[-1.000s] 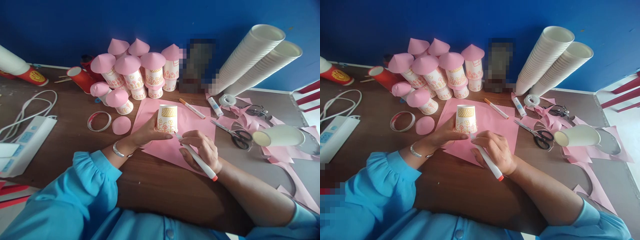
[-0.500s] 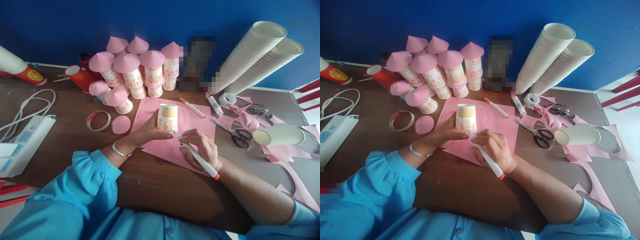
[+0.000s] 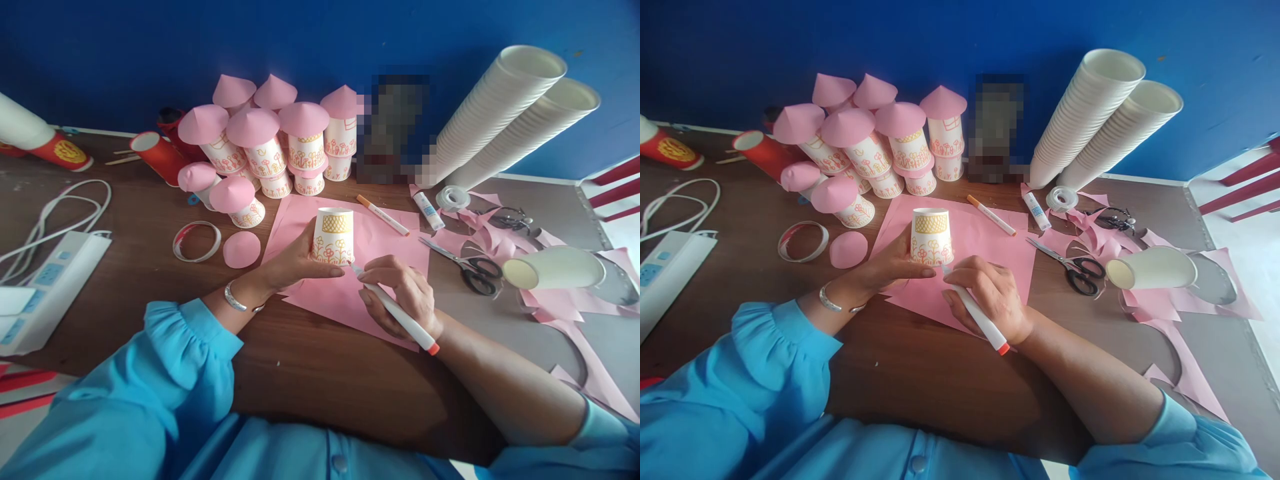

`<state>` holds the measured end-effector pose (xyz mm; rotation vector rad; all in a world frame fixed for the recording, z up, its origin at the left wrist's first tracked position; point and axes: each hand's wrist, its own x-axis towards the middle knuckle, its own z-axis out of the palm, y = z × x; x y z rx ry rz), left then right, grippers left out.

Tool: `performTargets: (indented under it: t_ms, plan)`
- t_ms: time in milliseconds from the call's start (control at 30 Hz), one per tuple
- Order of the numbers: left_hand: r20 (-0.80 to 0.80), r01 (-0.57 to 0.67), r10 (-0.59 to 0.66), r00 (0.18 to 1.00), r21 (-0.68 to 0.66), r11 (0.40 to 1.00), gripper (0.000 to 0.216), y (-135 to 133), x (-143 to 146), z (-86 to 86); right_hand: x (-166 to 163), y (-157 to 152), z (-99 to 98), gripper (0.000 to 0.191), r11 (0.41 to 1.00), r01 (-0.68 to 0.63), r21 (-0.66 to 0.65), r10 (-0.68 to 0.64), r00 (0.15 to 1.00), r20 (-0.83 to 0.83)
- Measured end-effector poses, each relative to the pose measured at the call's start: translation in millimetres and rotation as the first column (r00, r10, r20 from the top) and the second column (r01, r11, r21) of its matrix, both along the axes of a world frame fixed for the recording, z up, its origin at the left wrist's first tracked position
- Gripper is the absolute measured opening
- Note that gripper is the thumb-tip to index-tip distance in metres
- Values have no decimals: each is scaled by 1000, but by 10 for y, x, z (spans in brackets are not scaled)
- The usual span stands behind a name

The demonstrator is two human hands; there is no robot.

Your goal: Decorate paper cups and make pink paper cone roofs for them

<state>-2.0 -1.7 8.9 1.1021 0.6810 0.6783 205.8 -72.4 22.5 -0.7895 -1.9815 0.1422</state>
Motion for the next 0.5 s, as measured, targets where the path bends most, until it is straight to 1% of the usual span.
performTargets:
  t_ms: [233,500]
  plan:
    - [20,24,-24,1000,-22,999,73,-3,1,34,-12,-7,1,17,1000,-18,-9,18,1000,8]
    - [29,24,-23,999,-14,1000,72,4,-4,38,-2,9,-19,20,1000,-12,8,12,1000,3]
